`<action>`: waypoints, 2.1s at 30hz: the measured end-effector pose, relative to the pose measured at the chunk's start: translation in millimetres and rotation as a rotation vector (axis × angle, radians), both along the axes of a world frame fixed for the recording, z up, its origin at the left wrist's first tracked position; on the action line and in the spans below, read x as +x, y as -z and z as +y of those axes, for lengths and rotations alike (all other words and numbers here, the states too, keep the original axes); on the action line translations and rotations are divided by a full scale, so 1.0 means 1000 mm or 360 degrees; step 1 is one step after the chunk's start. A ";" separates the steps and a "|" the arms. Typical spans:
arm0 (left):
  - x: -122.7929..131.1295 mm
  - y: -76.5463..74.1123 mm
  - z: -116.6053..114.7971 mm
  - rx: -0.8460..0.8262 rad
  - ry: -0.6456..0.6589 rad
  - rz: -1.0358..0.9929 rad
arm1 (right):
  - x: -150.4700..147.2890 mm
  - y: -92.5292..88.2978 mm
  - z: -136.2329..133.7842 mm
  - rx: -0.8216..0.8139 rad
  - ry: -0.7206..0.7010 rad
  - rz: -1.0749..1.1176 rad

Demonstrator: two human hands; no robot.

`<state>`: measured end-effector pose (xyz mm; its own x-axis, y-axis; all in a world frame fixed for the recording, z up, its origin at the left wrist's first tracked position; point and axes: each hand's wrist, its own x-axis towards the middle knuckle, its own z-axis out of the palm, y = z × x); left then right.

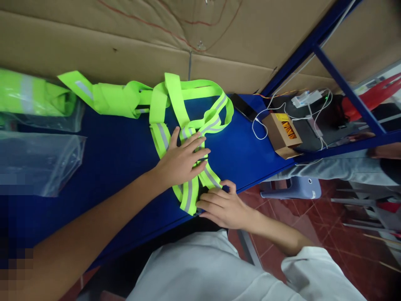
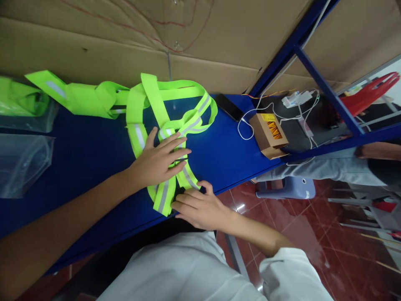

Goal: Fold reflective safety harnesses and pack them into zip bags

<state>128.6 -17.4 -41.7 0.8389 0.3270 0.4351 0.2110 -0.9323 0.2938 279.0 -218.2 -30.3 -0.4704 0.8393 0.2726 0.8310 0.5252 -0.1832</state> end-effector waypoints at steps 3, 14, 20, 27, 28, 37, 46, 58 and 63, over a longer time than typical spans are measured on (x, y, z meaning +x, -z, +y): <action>-0.002 0.000 0.004 0.0005 0.0019 -0.0007 | 0.002 0.003 -0.001 0.0132 -0.0043 -0.0068; -0.008 0.001 0.015 0.0008 0.0105 -0.0004 | 0.006 -0.031 0.016 0.0278 -0.0284 -0.0119; -0.013 0.003 0.027 0.0049 0.0080 0.0038 | 0.003 -0.039 0.027 0.0016 -0.0381 -0.0106; -0.014 0.005 0.037 0.0118 0.0032 0.0036 | -0.002 -0.045 0.038 -0.0140 -0.0357 -0.0061; -0.014 0.003 0.035 0.0131 0.0005 0.0034 | -0.004 -0.043 0.041 -0.0131 -0.0334 -0.0028; -0.012 -0.015 -0.002 -0.0101 0.0359 0.0031 | -0.014 -0.010 0.048 0.0197 -0.0238 0.0033; -0.022 0.003 0.004 0.0076 0.0377 0.0195 | -0.018 -0.010 0.055 0.0068 -0.0245 0.0190; -0.026 -0.001 0.026 0.0012 0.0259 0.0279 | -0.019 -0.012 0.053 -0.0024 -0.0269 -0.0111; -0.028 0.002 0.025 -0.0030 0.0227 0.0275 | -0.018 -0.012 0.046 -0.0150 -0.0282 -0.0068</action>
